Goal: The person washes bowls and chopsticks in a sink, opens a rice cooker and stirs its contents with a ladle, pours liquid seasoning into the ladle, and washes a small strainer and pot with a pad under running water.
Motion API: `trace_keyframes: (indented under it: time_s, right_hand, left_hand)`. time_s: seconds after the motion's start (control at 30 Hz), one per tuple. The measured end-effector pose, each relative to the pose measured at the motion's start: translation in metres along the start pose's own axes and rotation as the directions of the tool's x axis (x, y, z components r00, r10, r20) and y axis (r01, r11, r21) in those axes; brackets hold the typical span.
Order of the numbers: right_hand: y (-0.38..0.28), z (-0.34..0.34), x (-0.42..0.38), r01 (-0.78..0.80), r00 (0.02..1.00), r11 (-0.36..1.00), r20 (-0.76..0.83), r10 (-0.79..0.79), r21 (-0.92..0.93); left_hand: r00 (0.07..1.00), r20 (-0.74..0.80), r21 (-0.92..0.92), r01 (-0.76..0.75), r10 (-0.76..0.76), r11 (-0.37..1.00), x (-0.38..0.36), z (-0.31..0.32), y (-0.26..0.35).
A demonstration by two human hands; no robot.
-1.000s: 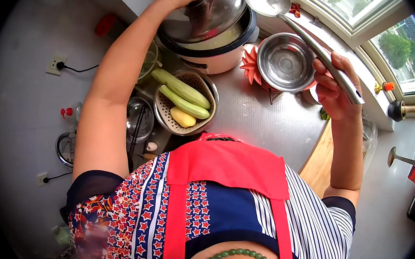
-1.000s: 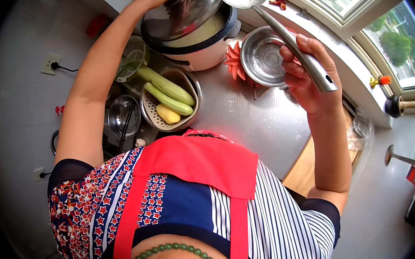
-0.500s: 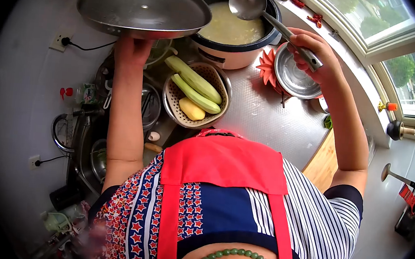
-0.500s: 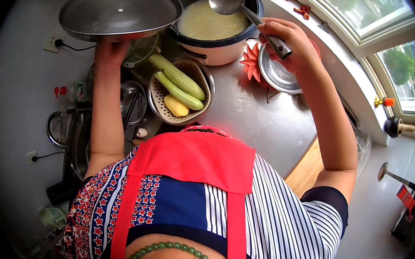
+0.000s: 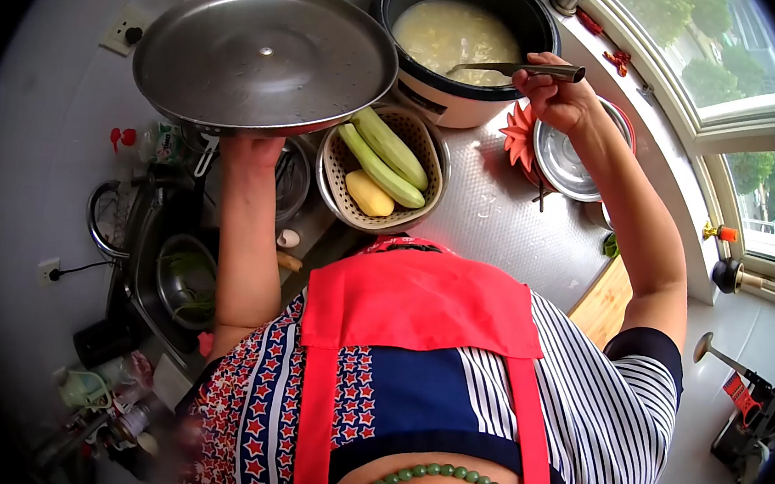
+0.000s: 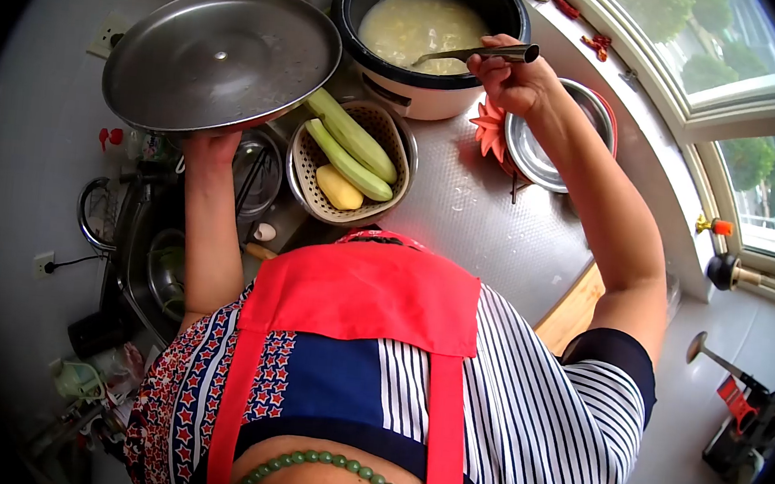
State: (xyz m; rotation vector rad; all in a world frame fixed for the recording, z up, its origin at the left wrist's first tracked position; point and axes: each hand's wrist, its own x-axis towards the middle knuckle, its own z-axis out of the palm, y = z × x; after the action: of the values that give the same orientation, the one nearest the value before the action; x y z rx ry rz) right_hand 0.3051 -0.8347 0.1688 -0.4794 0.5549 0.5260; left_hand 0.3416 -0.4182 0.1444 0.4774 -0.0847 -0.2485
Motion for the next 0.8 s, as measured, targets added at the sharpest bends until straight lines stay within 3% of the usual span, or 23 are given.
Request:
trace_keyframes:
  time_s: [0.03,0.07,0.2,0.27,0.3,0.47,0.53,0.6,0.63,0.7,0.73,0.8]
  right_hand:
    - [-0.001,-0.002,0.000,-0.077,0.995,0.988,0.068,0.069,0.133]
    - [0.001,-0.004,-0.005,-0.069,0.993,0.989,0.101,0.056,0.129]
    - [0.009,-0.005,-0.021,0.159,0.981,0.966,0.141,-0.132,-0.203]
    - [0.015,0.004,-0.032,0.247,0.965,0.858,0.031,-0.261,-0.451]
    - [0.015,0.007,-0.036,0.268,0.943,0.778,-0.009,-0.331,-0.568]
    - [0.008,0.009,-0.038,0.372,0.812,0.262,0.175,-0.557,-0.890]
    - [-0.004,0.012,-0.031,0.192,0.801,-0.155,0.246,-0.546,-0.969]
    - [-0.008,0.033,-0.032,-0.067,0.809,-0.566,0.288,-0.512,-0.822]
    - [-0.011,0.029,-0.025,-0.076,0.789,-0.682,0.375,-0.487,-0.727]
    - [-0.019,0.023,0.000,-0.110,0.749,-0.865,0.531,-0.396,-0.490]
    - [-0.020,0.020,0.008,-0.118,0.745,-0.874,0.541,-0.392,-0.470]
    - [-0.026,0.020,0.020,-0.087,0.781,-0.762,0.431,-0.452,-0.642]
  left_hand:
    - [1.000,0.020,-0.034,0.016,-0.016,0.999,-0.001,0.001,0.000]
    - [0.999,0.037,-0.042,0.022,-0.021,0.999,-0.001,-0.001,0.001]
    - [0.985,0.168,-0.051,0.043,-0.034,0.998,0.004,-0.011,-0.001]
    - [0.979,0.201,-0.040,0.048,-0.039,0.998,0.006,-0.014,-0.002]
    - [0.982,0.186,-0.030,0.048,-0.041,0.998,0.006,-0.012,-0.003]
    - [0.977,0.210,-0.002,0.045,-0.043,0.999,0.008,-0.014,-0.007]
    - [0.968,0.248,0.013,0.038,-0.040,0.999,0.009,-0.016,-0.008]
    - [0.976,0.206,-0.047,0.086,-0.075,0.995,0.009,-0.017,-0.008]
    - [0.978,0.187,-0.077,0.110,-0.093,0.991,0.010,-0.017,-0.008]
    - [0.977,0.182,-0.117,0.135,-0.113,0.984,0.010,-0.017,-0.007]
    - [0.976,0.179,-0.137,0.145,-0.120,0.980,0.010,-0.016,-0.007]
    - [0.987,0.121,-0.123,0.117,-0.102,0.985,0.004,-0.004,-0.010]
